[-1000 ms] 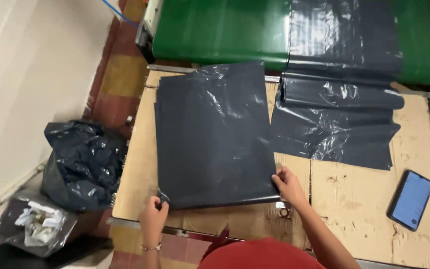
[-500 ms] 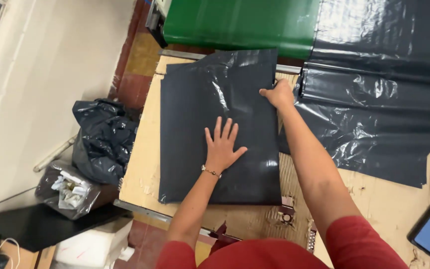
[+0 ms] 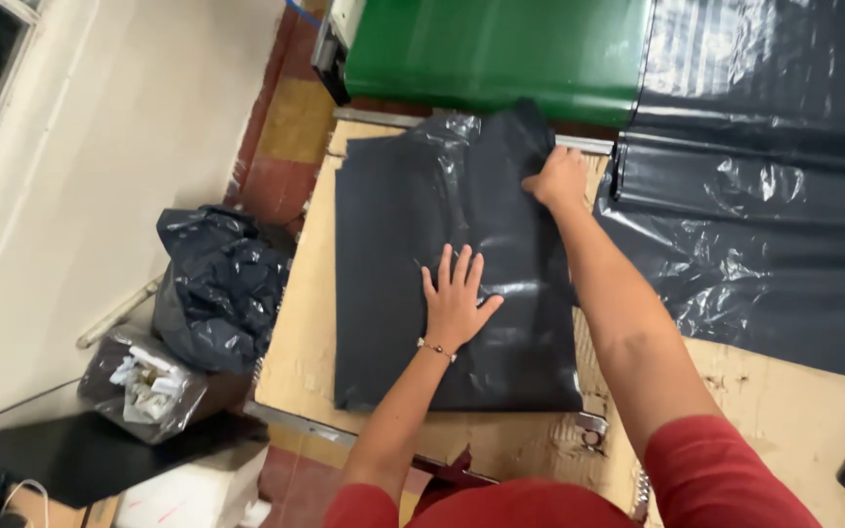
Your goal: Folding plastic bags and placing them into a red basket
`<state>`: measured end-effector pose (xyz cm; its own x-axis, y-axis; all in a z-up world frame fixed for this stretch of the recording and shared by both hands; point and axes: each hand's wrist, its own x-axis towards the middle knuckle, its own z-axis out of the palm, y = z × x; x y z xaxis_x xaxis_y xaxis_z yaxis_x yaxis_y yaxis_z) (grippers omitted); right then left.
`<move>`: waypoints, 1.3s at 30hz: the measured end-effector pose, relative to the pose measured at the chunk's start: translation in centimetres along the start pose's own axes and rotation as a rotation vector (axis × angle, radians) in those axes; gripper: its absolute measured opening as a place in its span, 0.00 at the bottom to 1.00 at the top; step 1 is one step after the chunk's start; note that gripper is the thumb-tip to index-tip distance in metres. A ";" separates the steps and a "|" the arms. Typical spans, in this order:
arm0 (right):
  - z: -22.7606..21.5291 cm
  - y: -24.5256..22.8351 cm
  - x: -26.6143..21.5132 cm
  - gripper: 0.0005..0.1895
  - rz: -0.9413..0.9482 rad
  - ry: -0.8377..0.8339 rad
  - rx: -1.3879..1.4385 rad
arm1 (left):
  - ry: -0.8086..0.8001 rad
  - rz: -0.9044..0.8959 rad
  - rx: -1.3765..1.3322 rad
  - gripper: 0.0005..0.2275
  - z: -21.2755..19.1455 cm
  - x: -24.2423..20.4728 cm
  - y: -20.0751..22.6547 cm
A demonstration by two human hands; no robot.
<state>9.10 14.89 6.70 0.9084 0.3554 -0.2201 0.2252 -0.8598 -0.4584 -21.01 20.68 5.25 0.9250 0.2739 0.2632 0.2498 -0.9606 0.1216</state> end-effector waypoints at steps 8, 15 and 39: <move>-1.7 -3.7 -1.9 0.30 0.208 0.023 -0.119 | -0.103 0.054 -0.129 0.34 -2.2 0.8 -2.2; 3.0 -0.2 2.1 0.36 0.301 -0.063 0.190 | -0.178 0.022 -0.259 0.30 -2.1 0.5 -2.9; 1.5 8.9 -34.9 0.28 -0.100 -0.039 0.611 | -0.159 -0.985 -1.464 0.34 -5.1 -10.9 -21.9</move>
<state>-21.15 -4.59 8.98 0.8772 0.4463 -0.1767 0.0559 -0.4607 -0.8858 -38.00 38.97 4.60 0.6420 0.5776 -0.5042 0.3244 0.3912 0.8612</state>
